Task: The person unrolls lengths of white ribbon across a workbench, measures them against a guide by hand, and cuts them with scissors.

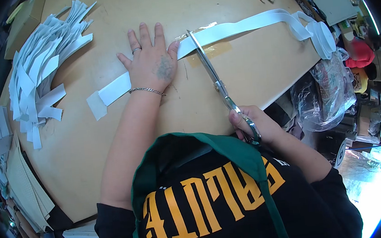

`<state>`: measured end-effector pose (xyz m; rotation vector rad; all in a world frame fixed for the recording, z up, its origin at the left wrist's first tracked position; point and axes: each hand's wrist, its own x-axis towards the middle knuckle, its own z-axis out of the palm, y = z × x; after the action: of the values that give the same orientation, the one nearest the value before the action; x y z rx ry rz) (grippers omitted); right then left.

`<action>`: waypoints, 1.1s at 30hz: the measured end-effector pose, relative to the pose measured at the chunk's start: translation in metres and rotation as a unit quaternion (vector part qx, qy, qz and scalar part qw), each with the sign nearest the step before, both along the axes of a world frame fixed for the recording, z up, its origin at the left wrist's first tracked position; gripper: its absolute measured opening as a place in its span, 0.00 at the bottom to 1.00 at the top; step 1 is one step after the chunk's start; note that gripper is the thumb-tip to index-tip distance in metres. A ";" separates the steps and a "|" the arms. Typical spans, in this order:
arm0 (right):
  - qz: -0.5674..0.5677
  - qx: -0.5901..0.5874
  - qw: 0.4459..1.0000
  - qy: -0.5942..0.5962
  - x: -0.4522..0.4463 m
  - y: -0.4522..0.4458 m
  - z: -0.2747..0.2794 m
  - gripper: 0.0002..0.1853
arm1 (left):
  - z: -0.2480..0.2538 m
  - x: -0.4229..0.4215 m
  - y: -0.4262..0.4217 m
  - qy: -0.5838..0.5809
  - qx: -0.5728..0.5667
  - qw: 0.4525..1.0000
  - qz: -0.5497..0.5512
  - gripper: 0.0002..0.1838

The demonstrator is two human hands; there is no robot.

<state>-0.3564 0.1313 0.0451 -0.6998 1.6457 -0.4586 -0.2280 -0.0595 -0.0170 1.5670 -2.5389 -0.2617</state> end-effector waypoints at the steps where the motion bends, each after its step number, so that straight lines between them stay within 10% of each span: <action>1: -0.001 0.002 1.000 0.000 0.000 0.000 0.000 0.34 | 0.000 0.000 0.000 -0.001 0.001 1.000 0.000 0.31; 24: -0.029 0.072 0.997 0.016 -0.002 -0.007 0.000 0.26 | -0.003 0.000 -0.001 -0.007 -0.021 1.000 -0.001 0.32; 33: 0.090 -0.214 0.960 -0.157 -0.077 0.023 0.039 0.22 | 0.003 -0.001 0.000 -0.016 0.000 1.000 -0.001 0.32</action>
<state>-0.4336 0.1548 0.0838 -1.0290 1.1793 -0.7643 -0.2291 -0.0598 -0.0139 1.5817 -2.5634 -0.2390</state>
